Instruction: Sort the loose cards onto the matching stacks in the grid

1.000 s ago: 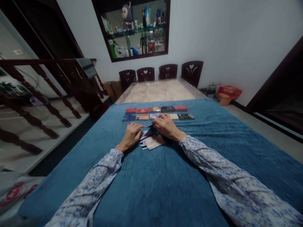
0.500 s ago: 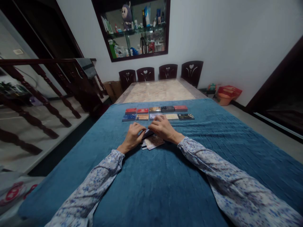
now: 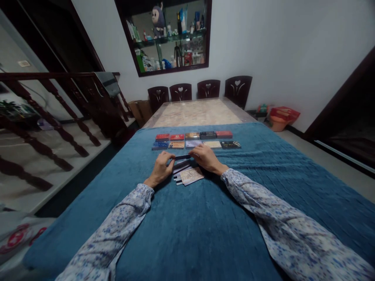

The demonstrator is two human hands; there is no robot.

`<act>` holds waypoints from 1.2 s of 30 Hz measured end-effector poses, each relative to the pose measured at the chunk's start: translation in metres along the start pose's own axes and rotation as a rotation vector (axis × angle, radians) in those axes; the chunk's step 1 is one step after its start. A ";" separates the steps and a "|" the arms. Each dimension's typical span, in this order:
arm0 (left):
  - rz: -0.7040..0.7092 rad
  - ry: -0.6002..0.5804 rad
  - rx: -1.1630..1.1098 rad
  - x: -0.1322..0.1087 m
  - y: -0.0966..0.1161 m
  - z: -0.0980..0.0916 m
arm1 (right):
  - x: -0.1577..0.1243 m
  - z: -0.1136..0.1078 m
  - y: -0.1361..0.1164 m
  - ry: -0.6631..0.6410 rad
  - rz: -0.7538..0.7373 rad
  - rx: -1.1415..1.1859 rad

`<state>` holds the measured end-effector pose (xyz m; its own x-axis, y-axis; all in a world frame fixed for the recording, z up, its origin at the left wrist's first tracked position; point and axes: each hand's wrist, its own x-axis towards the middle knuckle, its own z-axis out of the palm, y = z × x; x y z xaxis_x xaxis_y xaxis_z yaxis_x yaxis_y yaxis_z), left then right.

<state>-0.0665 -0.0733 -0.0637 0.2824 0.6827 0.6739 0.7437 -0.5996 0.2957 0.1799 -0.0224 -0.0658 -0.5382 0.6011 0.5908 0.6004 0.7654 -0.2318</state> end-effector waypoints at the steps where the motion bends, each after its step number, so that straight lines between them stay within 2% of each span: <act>1: -0.014 0.002 -0.006 0.000 -0.001 0.000 | 0.000 0.000 -0.001 0.016 0.004 -0.011; 5: -0.092 -0.004 -0.023 -0.001 -0.006 0.003 | 0.000 0.000 -0.004 0.043 0.006 -0.042; 15: -0.262 -0.067 -0.045 0.003 -0.014 0.008 | 0.001 0.008 -0.004 0.019 0.044 -0.033; 22: -0.297 -0.041 -0.139 0.007 -0.014 0.012 | 0.000 0.007 -0.009 -0.017 0.148 -0.060; 28: -0.263 -0.019 -0.141 0.007 -0.014 0.016 | -0.002 0.006 -0.009 -0.036 0.133 -0.107; 36: -0.217 -0.107 -0.084 0.006 -0.017 0.020 | -0.001 0.005 -0.014 -0.164 0.132 -0.141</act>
<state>-0.0654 -0.0505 -0.0785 0.1873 0.8367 0.5146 0.7420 -0.4638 0.4841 0.1689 -0.0331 -0.0673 -0.5310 0.7321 0.4267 0.7426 0.6446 -0.1818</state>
